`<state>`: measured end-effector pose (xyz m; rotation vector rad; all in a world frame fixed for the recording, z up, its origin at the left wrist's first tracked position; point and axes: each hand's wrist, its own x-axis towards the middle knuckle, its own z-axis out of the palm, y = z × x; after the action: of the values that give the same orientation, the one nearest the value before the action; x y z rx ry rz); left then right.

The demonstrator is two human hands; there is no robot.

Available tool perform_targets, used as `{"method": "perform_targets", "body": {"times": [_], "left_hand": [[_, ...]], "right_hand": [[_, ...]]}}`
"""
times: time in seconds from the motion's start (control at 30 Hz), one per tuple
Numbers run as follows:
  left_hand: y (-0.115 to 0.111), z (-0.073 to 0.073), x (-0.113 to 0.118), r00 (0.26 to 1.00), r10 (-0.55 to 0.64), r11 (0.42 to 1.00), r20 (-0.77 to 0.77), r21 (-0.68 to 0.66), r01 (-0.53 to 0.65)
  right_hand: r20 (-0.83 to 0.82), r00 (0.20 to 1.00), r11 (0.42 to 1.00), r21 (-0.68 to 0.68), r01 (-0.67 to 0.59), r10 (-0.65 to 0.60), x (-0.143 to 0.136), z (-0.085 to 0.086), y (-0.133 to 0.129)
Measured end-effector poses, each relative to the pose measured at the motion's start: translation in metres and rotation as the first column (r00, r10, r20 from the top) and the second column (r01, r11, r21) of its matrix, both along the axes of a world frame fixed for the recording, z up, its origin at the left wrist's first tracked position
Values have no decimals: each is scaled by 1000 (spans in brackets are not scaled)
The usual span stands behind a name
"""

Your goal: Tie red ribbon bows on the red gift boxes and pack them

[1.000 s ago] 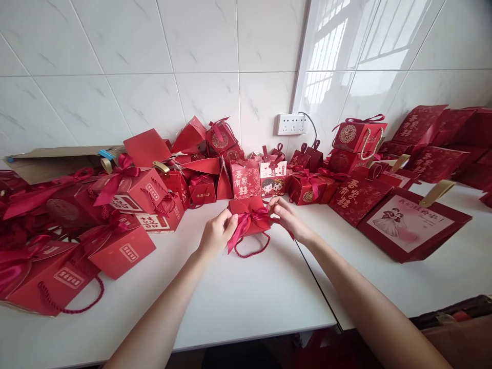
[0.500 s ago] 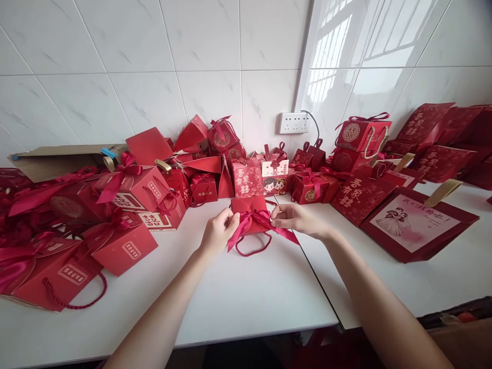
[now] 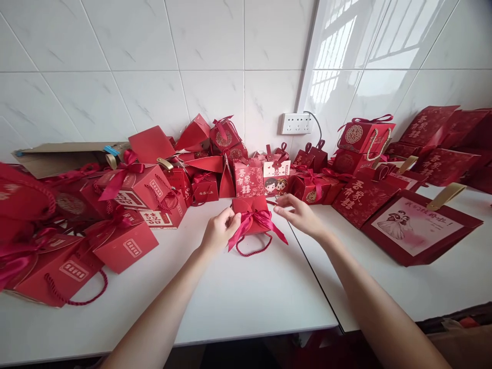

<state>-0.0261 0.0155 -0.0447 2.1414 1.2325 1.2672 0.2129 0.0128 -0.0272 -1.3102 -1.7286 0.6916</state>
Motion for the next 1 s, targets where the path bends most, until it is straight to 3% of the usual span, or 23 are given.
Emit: {"method": "perform_targets", "body": {"times": [0.1, 0.17, 0.33, 0.53, 0.7, 0.9, 1.0], "left_hand": [[0, 0, 0, 1000, 13, 1000, -6, -8, -13], [0, 0, 0, 1000, 10, 1000, -12, -13, -10], [0, 0, 0, 1000, -2, 999, -5, -38, 2], [-2, 2, 0, 999, -28, 998, 29, -52, 29], [-2, 5, -3, 997, -29, 998, 67, -50, 32], [0, 7, -5, 995, -90, 978, -39, -195, 80], [2, 7, -3, 991, -136, 934, 16, -332, 134]], "right_hand": [[-26, 957, 954, 90, -285, 288, -17, -9, -4], [42, 942, 936, 100, -337, 334, -25, -15, -5], [71, 942, 935, 113, -335, 329, -27, -24, -3], [40, 934, 928, 107, -358, 355, -25, -22, -3], [60, 960, 947, 158, -279, 273, -28, -21, -3], [56, 986, 945, 281, -169, 159, -25, -26, 3], [37, 994, 954, 277, -110, 104, -21, -27, 7]]}}
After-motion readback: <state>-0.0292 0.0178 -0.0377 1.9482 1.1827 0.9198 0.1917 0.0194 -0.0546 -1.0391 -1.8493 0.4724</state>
